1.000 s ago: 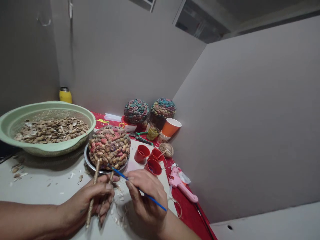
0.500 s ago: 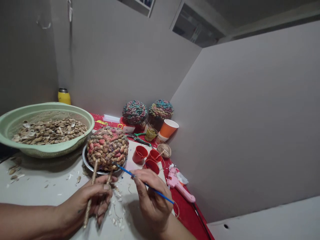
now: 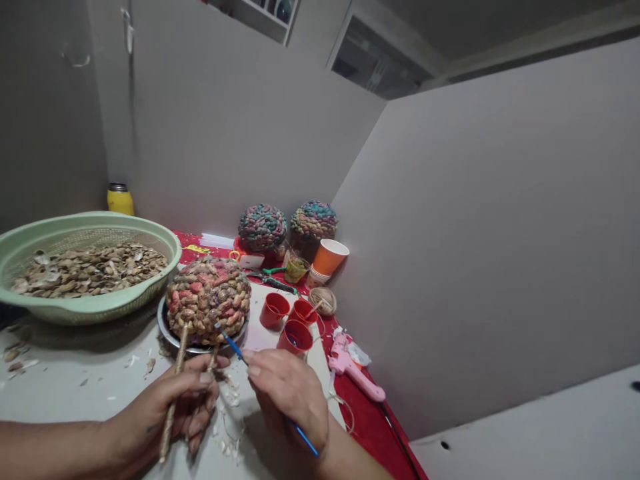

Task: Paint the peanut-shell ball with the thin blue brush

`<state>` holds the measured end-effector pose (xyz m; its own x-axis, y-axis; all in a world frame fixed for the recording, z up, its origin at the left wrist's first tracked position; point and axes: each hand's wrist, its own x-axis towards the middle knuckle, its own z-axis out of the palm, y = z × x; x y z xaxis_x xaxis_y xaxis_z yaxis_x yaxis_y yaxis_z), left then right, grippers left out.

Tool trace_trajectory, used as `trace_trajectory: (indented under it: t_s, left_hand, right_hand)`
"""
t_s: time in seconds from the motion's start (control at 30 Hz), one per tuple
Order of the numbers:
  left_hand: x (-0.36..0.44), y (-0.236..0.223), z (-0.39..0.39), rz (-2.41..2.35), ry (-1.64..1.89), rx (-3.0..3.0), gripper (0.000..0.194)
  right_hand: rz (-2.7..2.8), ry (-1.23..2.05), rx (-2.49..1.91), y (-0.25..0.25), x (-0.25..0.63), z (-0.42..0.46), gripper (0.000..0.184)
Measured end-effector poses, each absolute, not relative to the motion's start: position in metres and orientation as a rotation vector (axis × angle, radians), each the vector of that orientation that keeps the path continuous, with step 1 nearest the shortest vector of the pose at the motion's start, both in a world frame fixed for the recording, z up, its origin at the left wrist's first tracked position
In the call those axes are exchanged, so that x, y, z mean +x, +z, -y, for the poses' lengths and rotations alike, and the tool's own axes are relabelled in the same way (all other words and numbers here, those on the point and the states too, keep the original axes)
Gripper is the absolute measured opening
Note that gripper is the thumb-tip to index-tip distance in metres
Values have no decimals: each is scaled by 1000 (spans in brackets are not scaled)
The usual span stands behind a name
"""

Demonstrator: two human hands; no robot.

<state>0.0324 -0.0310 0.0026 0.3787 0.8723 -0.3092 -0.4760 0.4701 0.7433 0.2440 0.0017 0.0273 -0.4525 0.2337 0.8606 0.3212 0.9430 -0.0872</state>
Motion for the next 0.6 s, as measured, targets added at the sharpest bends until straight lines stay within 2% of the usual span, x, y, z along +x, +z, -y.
trace_trajectory:
  t_s: [0.3,0.6]
  left_hand:
    - [33,8,31,-795,938,578,63]
    - [35,-8,22,-779,952,533,58]
  right_hand:
    - [2032,-249,-284,20,241,-14,39]
    - [2032,-325,-233,22,236,-30,45]
